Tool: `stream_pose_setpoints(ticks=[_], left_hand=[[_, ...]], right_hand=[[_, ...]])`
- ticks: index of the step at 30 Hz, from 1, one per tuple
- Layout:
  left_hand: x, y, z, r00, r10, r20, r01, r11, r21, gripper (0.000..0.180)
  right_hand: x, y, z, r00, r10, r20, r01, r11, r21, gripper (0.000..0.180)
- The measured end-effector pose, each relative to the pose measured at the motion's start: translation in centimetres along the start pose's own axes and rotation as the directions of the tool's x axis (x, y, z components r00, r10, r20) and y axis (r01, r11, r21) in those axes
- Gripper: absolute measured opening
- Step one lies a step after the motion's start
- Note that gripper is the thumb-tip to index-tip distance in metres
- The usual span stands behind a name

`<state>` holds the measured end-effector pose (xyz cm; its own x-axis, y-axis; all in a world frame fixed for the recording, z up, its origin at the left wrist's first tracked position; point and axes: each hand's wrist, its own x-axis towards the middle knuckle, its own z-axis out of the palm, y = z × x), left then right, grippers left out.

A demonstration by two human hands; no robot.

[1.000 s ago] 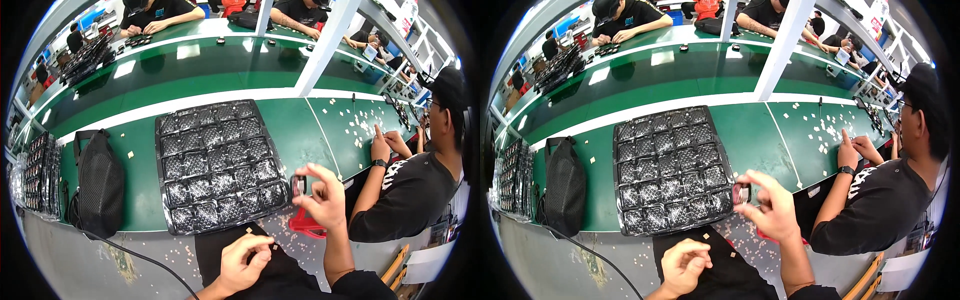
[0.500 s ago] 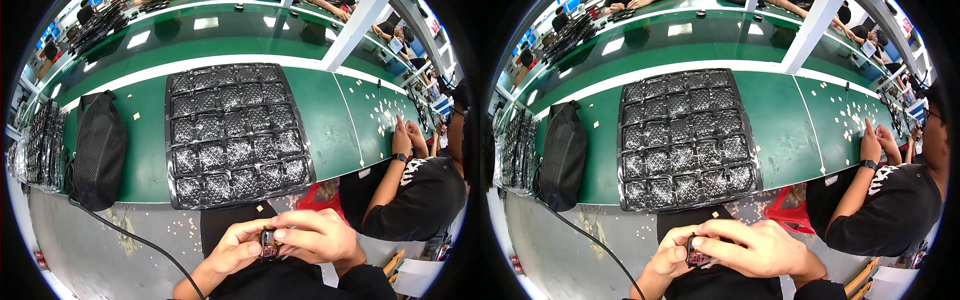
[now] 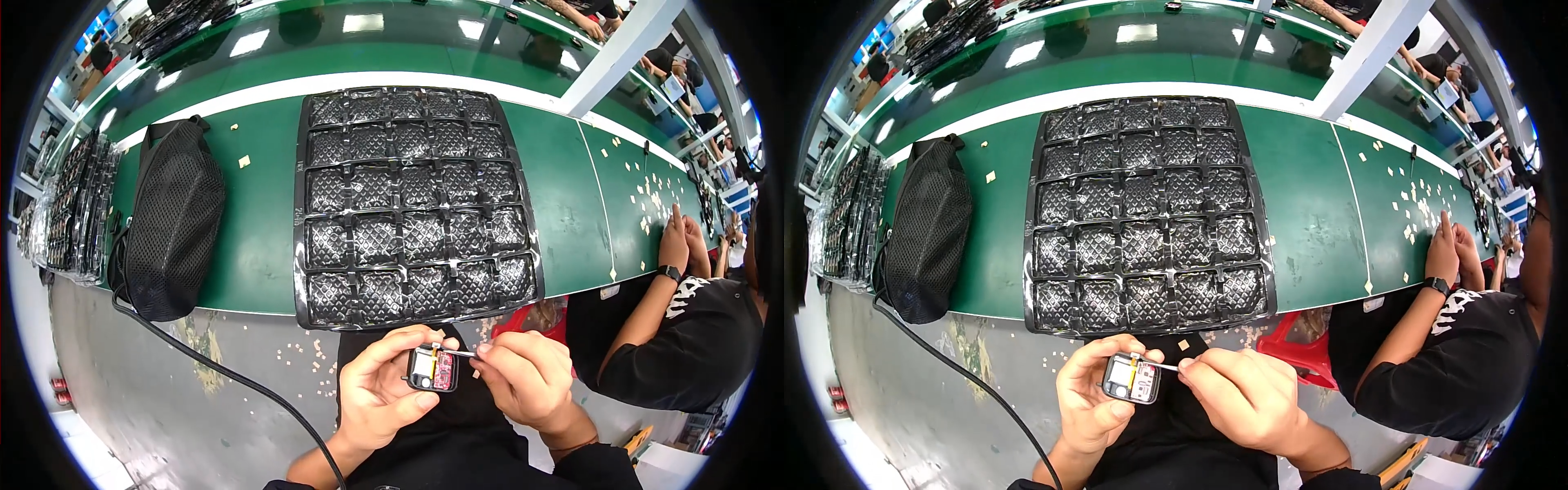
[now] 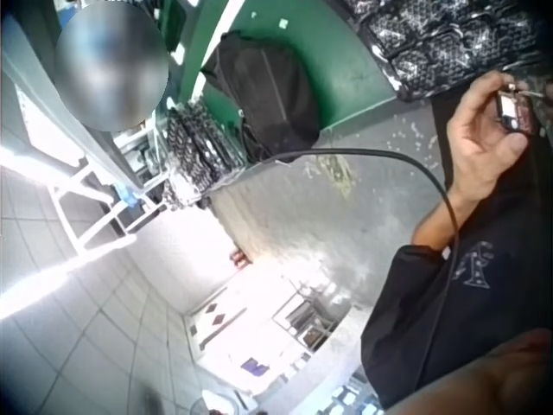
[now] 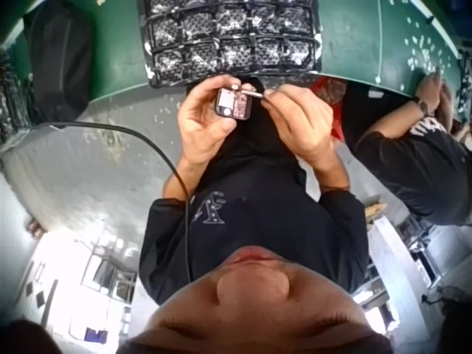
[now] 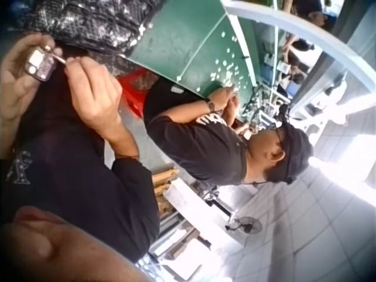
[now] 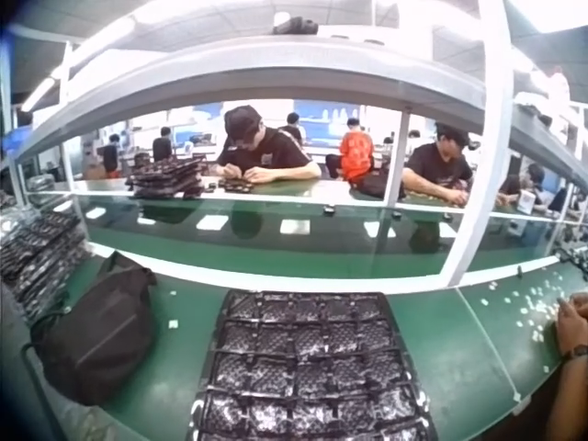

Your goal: The worker is assembling small memory card components by inserting a microchip into a plastic casing using a small tool.

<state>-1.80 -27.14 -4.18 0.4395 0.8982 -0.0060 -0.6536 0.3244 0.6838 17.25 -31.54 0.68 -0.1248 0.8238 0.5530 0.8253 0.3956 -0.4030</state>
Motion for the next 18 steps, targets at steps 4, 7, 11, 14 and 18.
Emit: stream_pose_setpoints(ticks=[4,7,11,14,18], left_hand=[[0.11,-0.10,-0.51,0.987,0.050,0.151,-0.043,0.998,-0.047,0.061],[0.13,-0.14,-0.48,0.985,0.037,0.167,-0.031,0.999,-0.042,0.062],[-0.06,0.01,0.28,1.000,-0.003,0.021,0.002,0.997,0.073,0.063],[-0.10,0.07,0.02,0.999,0.026,0.035,-0.029,0.995,0.098,0.063],[-0.11,0.30,-0.19,0.997,0.049,0.061,-0.056,0.991,0.120,0.063]], right_hand=[[-0.27,0.40,0.17,0.997,-0.079,0.009,0.080,0.995,-0.060,0.031],[-0.28,0.43,0.29,0.995,-0.101,0.024,0.103,0.991,-0.085,0.027],[-0.01,0.39,0.72,0.998,-0.059,-0.009,0.058,0.998,-0.027,0.029],[0.45,0.02,0.52,0.999,0.053,0.014,-0.054,0.995,0.088,0.028],[0.62,0.09,0.59,0.988,0.140,0.058,-0.149,0.971,0.190,0.026]])
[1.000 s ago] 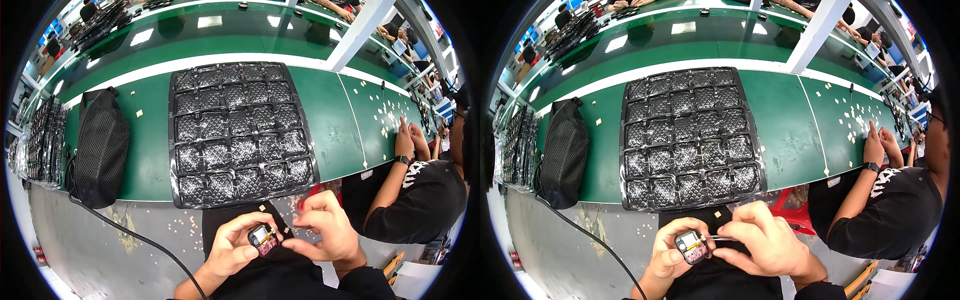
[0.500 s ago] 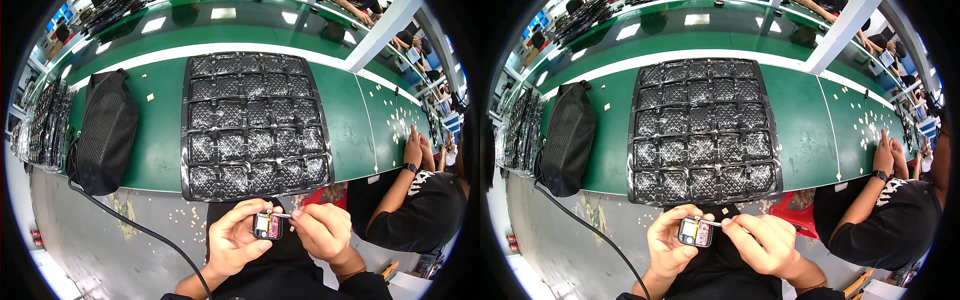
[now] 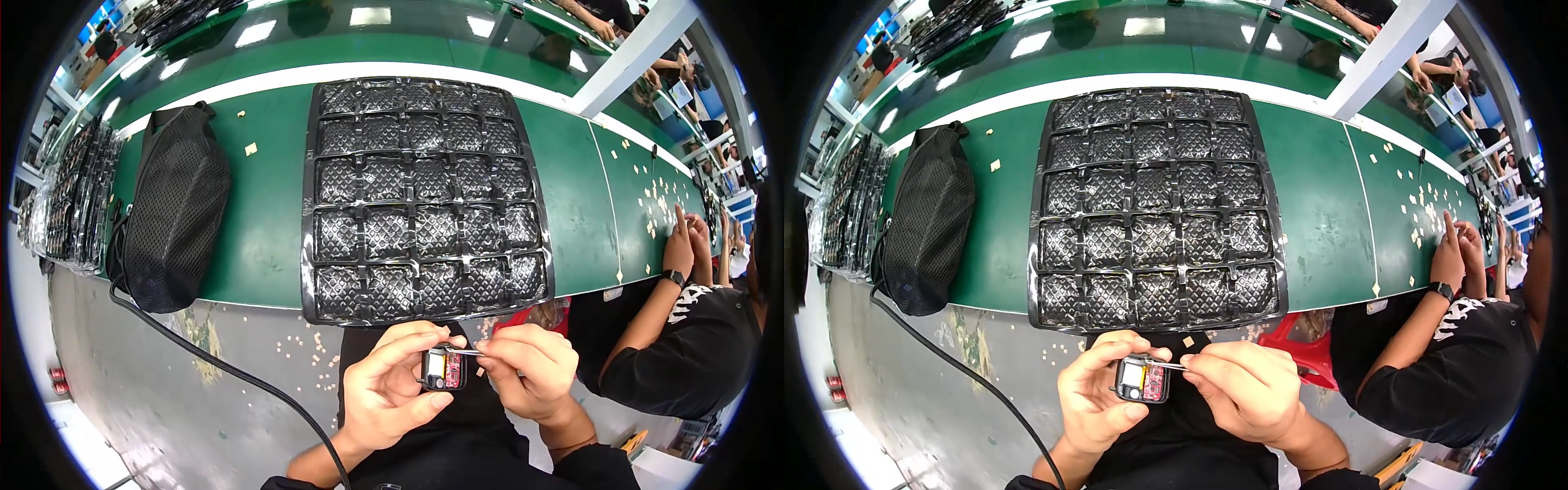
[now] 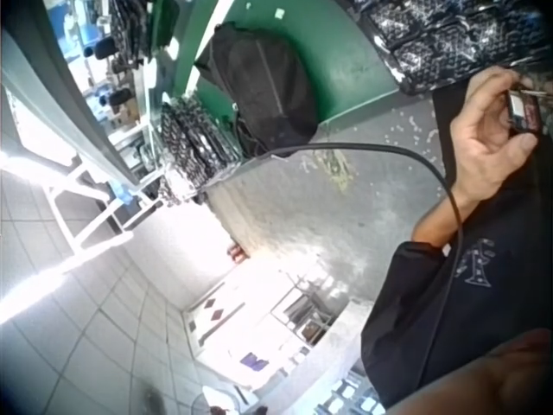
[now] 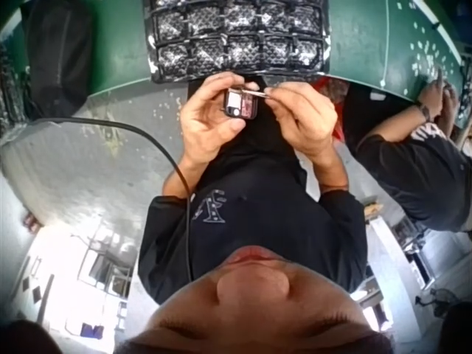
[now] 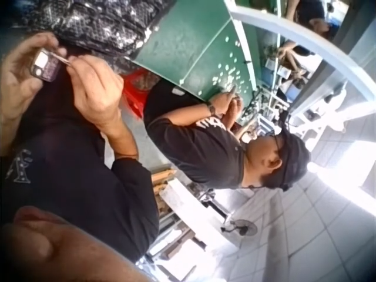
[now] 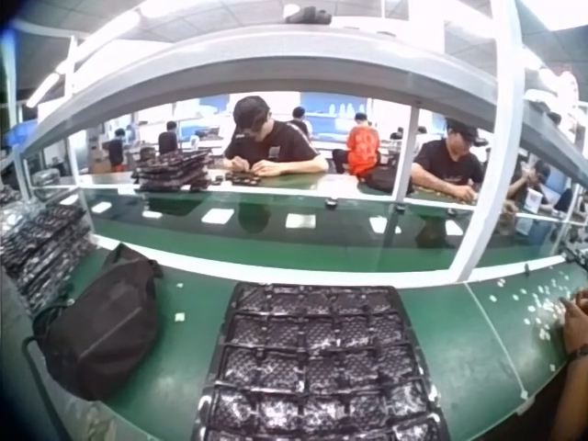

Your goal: The worker is assembling small memory card components by inserting a microchip into a plastic casing using a small tool.

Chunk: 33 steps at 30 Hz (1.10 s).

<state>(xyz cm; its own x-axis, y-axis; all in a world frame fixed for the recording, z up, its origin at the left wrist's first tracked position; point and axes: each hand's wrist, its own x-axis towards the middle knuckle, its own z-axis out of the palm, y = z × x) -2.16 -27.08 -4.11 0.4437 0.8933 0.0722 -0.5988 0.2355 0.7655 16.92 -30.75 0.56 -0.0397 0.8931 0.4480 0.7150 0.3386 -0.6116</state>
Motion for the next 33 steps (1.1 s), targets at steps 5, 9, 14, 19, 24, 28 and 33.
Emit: stream_pose_setpoints(ticks=[5,9,14,19,24,28,33], left_hand=[[0.2,0.0,-0.4,0.994,0.038,0.104,-0.031,0.997,-0.070,0.061],[0.0,0.2,-0.2,0.996,0.025,0.081,-0.021,0.998,-0.053,0.061],[-0.1,0.6,-0.1,0.999,0.004,0.040,-0.005,1.000,0.013,0.060],[0.1,0.9,0.1,1.000,0.019,0.020,-0.020,0.999,0.047,0.060],[0.1,0.9,0.0,0.998,0.053,0.025,-0.055,0.995,0.083,0.059],[-0.2,0.9,-0.3,0.999,0.044,0.011,-0.045,0.995,0.089,0.059],[-1.0,2.4,-2.0,0.967,0.251,0.035,-0.244,0.886,0.395,0.062]], right_hand=[[-0.1,0.1,0.3,1.000,-0.008,0.002,0.008,0.999,-0.034,0.027],[-0.5,0.1,0.8,0.998,-0.062,-0.030,0.058,0.990,-0.128,0.027],[-0.3,-0.2,1.0,0.992,-0.127,-0.026,0.119,0.973,-0.197,0.028],[-0.4,-0.4,1.7,0.994,-0.079,-0.073,0.068,0.987,-0.144,0.020],[-0.2,-0.7,1.3,0.995,-0.102,0.009,0.101,0.970,-0.223,0.023],[0.0,0.2,1.2,0.989,-0.142,0.033,0.145,0.970,-0.193,0.028],[0.2,1.3,-0.4,0.991,-0.052,-0.126,0.036,0.991,-0.132,0.022]])
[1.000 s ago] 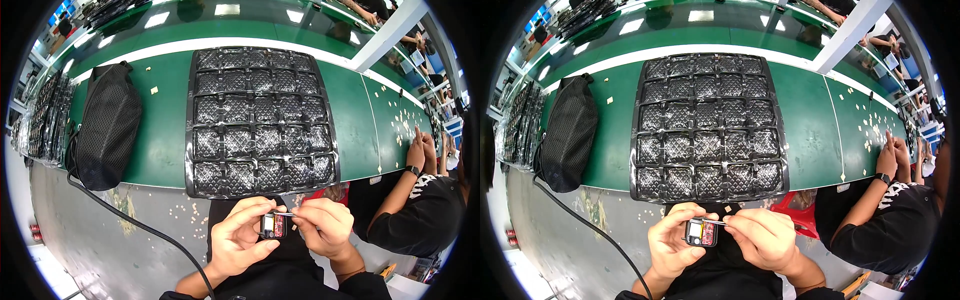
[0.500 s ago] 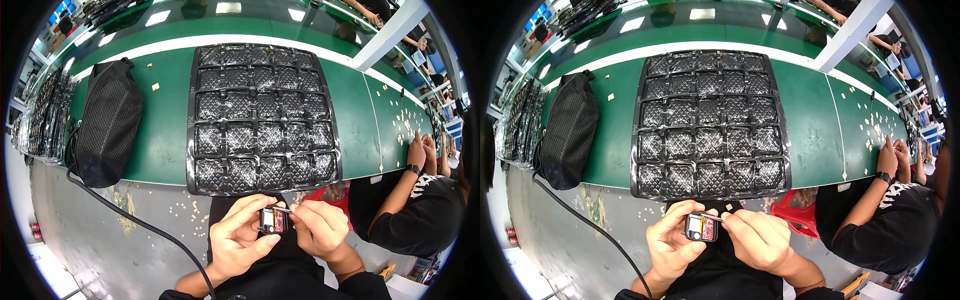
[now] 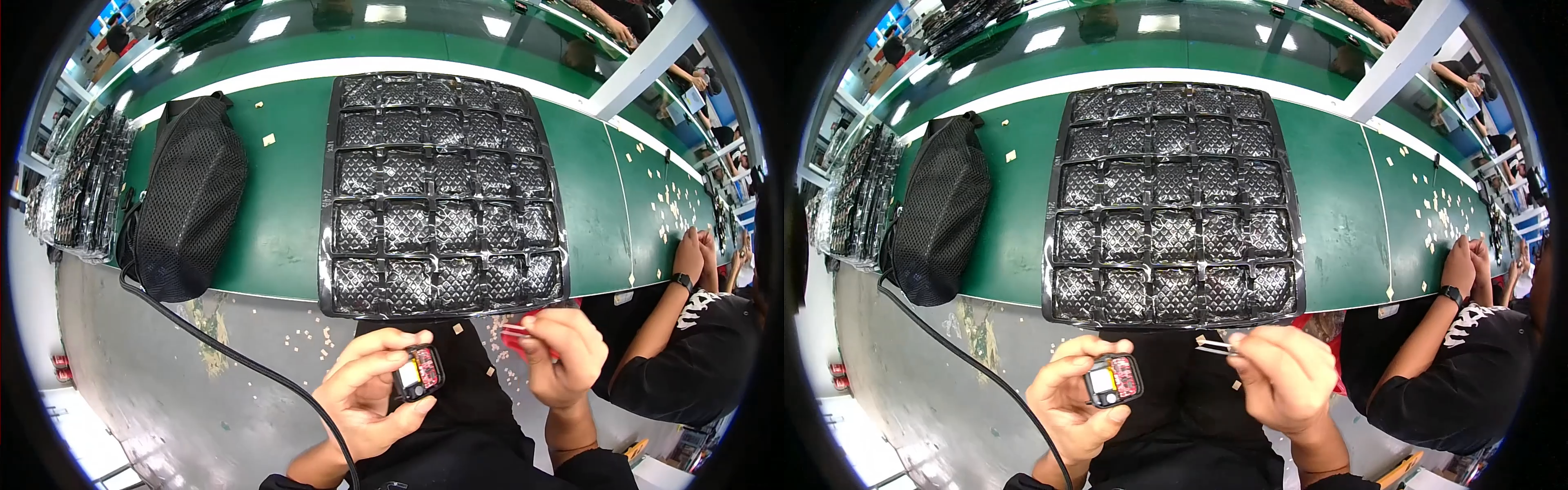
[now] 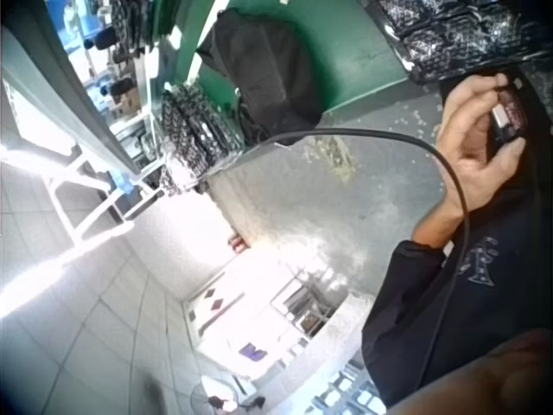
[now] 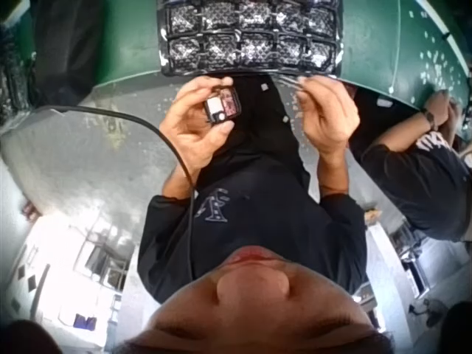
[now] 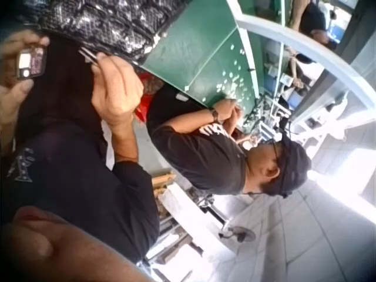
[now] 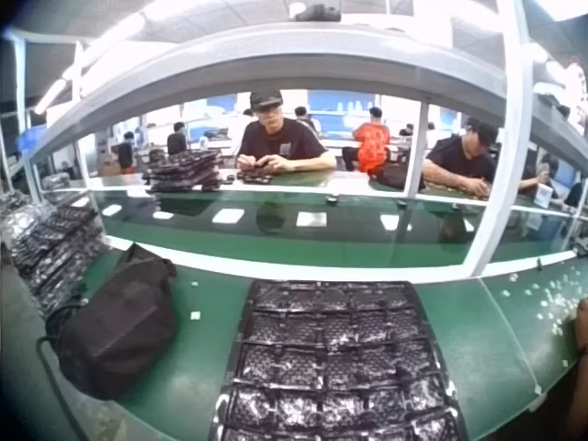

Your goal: The worker is assembling small memory card components by inserting a microchip into a plastic casing using a small tool.

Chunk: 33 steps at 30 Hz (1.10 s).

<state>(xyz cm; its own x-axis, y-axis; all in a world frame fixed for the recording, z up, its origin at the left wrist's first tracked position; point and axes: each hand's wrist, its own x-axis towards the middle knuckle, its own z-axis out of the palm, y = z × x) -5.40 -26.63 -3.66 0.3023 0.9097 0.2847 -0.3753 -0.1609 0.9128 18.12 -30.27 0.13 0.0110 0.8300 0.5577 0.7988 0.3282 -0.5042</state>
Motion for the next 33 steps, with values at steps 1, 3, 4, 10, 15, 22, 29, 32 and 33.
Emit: stream_pose_setpoints(ticks=[1,3,4,10,15,22,29,32,33], left_hand=[[0.0,0.2,-0.4,0.997,0.075,-0.024,-0.073,0.994,0.082,0.064],[1.0,0.6,-1.0,0.961,0.239,-0.136,-0.196,0.942,0.272,0.057],[1.4,0.4,-1.3,0.937,0.307,-0.167,-0.216,0.884,0.414,0.058],[3.7,0.1,-2.5,0.963,0.247,-0.109,-0.037,0.520,0.854,0.042],[3.5,-0.2,-2.6,0.981,0.182,-0.068,-0.009,0.392,0.920,0.029],[3.8,-0.6,-3.0,0.978,0.192,-0.078,-0.009,0.415,0.910,0.022],[4.1,-0.7,-3.0,0.968,0.186,-0.170,0.030,0.583,0.812,0.015],[4.0,-0.6,-3.4,0.978,0.153,-0.142,0.029,0.575,0.818,0.016],[4.0,-0.6,-3.5,0.982,0.130,-0.136,0.035,0.585,0.810,0.017]], right_hand=[[0.0,0.4,-0.2,0.997,0.021,-0.068,-0.023,0.999,-0.026,0.020],[-0.6,1.0,-0.4,0.972,0.177,-0.154,-0.183,0.983,-0.023,0.018],[-0.8,1.9,-0.2,0.974,0.128,-0.189,-0.138,0.990,-0.042,0.017],[-0.8,2.5,0.6,0.975,0.171,-0.142,-0.183,0.980,-0.075,0.020],[-0.8,2.6,0.6,0.978,0.162,-0.130,-0.171,0.983,-0.066,0.021],[-1.3,3.0,0.1,0.940,0.258,-0.223,-0.256,0.966,0.040,0.020],[-0.7,5.3,1.1,0.935,0.242,-0.260,-0.233,0.970,0.065,0.018],[-0.8,5.8,1.2,0.917,0.270,-0.295,-0.243,0.962,0.124,0.017],[-0.6,5.8,1.1,0.909,0.272,-0.314,-0.240,0.961,0.138,0.016]])
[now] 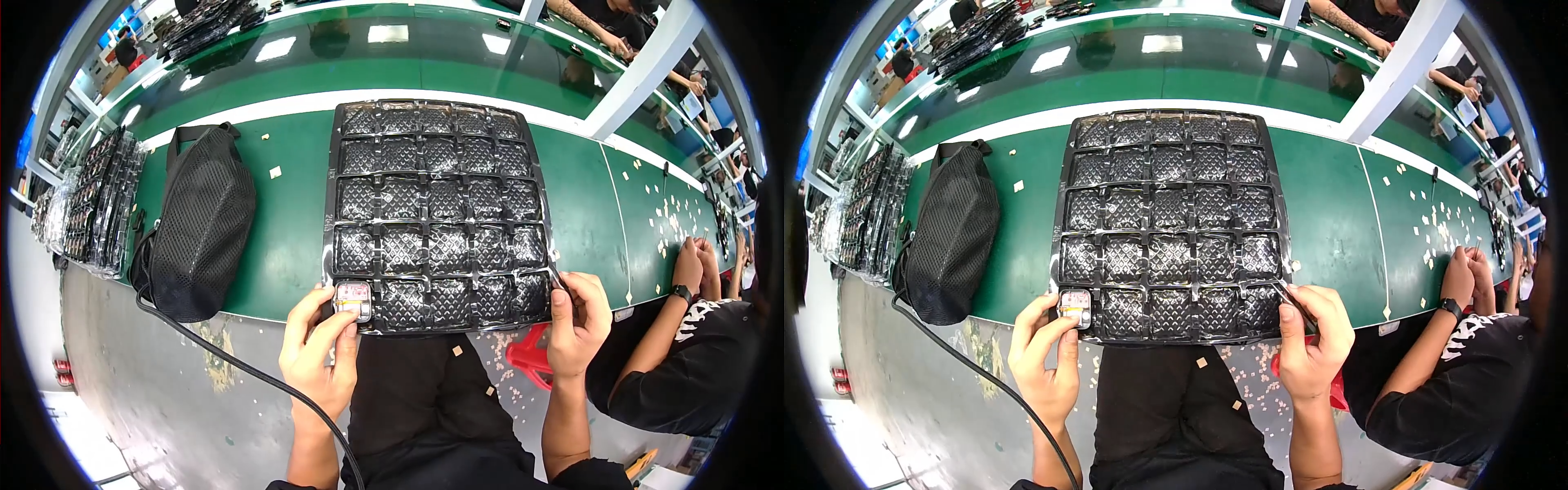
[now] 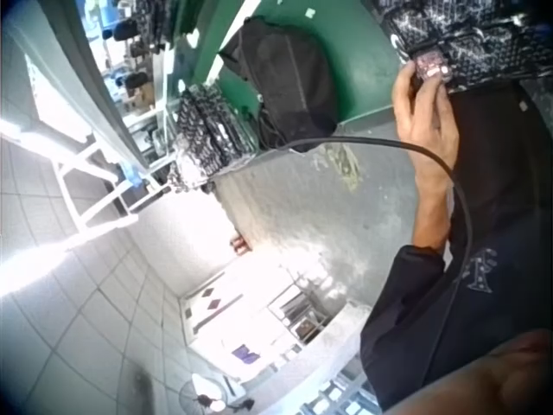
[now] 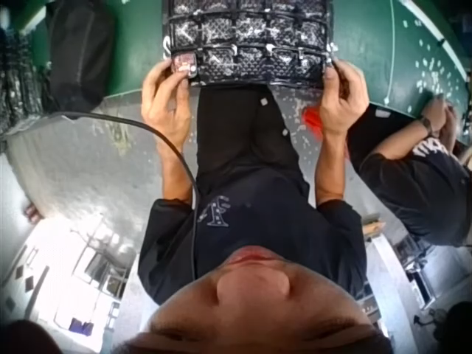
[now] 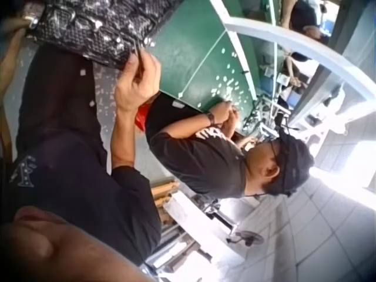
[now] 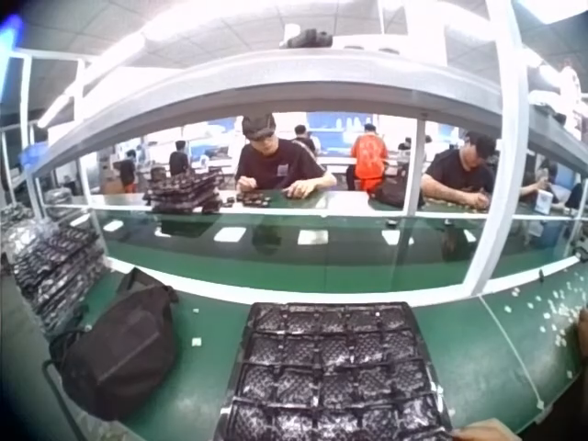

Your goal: The worker is assembling small memory card components by inserting a microchip into a plastic casing using a small tool.

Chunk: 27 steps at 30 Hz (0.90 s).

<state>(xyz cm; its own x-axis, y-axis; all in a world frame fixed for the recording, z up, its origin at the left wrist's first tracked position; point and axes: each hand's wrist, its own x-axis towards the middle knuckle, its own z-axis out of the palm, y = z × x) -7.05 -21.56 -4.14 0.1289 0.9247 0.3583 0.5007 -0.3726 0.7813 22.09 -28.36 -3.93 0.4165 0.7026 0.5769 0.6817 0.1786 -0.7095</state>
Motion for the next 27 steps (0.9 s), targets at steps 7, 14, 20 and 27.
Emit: stream_pose_setpoints(ticks=[7,14,20,27], left_hand=[[0.5,-1.2,-1.1,0.991,0.105,0.085,-0.108,0.994,0.028,0.029],[0.8,-1.7,-1.2,0.992,0.095,0.082,-0.094,0.995,-0.019,0.039],[3.3,-3.3,-1.5,0.984,0.177,0.001,-0.177,0.984,-0.010,0.051],[8.4,-3.3,0.0,0.980,-0.182,-0.075,0.140,0.911,-0.388,0.034]], right_hand=[[-0.4,1.5,-0.1,0.982,0.145,-0.119,-0.124,0.978,0.169,0.019],[0.9,1.8,0.2,0.950,0.307,0.050,-0.308,0.911,0.275,0.018],[2.8,1.2,0.2,0.879,0.450,0.157,-0.476,0.835,0.276,0.018],[3.9,2.5,0.5,0.890,0.437,0.129,-0.455,0.836,0.307,0.017]])
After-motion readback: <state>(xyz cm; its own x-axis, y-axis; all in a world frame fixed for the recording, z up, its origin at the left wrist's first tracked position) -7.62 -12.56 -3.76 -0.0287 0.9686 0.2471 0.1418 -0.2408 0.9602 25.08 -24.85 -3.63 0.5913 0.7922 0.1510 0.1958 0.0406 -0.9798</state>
